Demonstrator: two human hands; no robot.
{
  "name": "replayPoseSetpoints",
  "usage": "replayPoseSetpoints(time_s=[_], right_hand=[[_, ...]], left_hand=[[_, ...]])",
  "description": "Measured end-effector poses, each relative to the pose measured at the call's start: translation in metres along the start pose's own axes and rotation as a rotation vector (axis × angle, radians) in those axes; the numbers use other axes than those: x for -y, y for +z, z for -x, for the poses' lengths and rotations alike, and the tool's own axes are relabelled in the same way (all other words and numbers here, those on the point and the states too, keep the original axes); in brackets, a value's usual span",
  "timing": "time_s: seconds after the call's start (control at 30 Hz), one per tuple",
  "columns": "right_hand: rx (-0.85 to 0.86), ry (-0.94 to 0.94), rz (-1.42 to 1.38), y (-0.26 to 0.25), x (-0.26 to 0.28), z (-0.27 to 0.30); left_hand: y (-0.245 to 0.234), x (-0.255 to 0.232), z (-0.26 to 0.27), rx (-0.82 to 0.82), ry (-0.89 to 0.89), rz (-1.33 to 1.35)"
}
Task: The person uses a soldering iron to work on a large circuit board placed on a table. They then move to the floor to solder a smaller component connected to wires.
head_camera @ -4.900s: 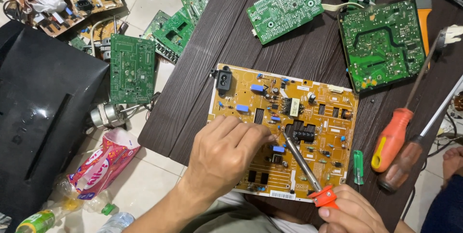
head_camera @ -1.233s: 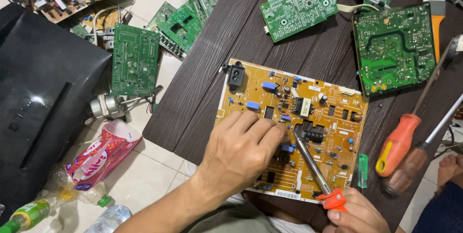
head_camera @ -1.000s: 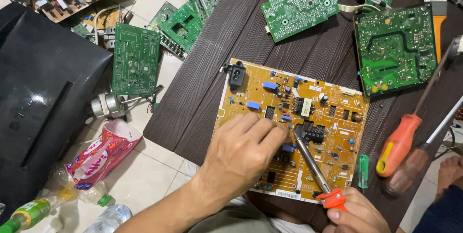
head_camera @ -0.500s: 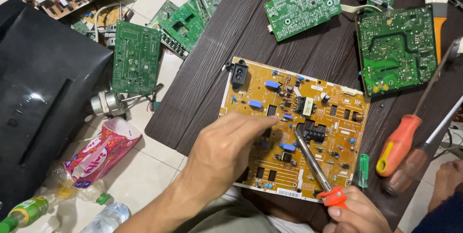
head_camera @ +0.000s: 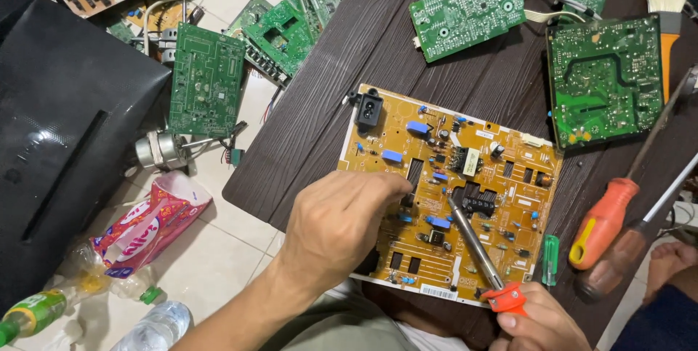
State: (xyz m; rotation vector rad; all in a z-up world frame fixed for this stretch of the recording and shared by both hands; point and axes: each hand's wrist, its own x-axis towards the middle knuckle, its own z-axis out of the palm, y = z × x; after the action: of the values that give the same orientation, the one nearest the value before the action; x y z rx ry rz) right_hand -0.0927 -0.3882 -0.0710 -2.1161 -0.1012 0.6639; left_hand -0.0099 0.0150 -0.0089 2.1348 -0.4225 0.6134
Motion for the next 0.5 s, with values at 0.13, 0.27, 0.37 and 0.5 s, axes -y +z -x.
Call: replayPoseSetpoints(time_s=[0.13, 0.27, 0.37, 0.5], right_hand=[[-0.104, -0.767, 0.316, 0.01, 0.022, -0.01], [-0.295, -0.674, 0.212, 0.027, 0.042, -0.006], [-0.272, -0.715, 0.269, 0.026, 0.057, -0.01], [-0.165, -0.784, 0.264, 0.012, 0.04, -0.013]], left_hand=[[-0.002, -0.001, -0.002, 0.013, -0.001, -0.017], [-0.001, 0.001, 0.0, 0.019, -0.001, -0.021], [-0.001, 0.001, 0.0, 0.015, 0.001, -0.018], [-0.002, 0.001, -0.001, 0.021, -0.003, 0.001]])
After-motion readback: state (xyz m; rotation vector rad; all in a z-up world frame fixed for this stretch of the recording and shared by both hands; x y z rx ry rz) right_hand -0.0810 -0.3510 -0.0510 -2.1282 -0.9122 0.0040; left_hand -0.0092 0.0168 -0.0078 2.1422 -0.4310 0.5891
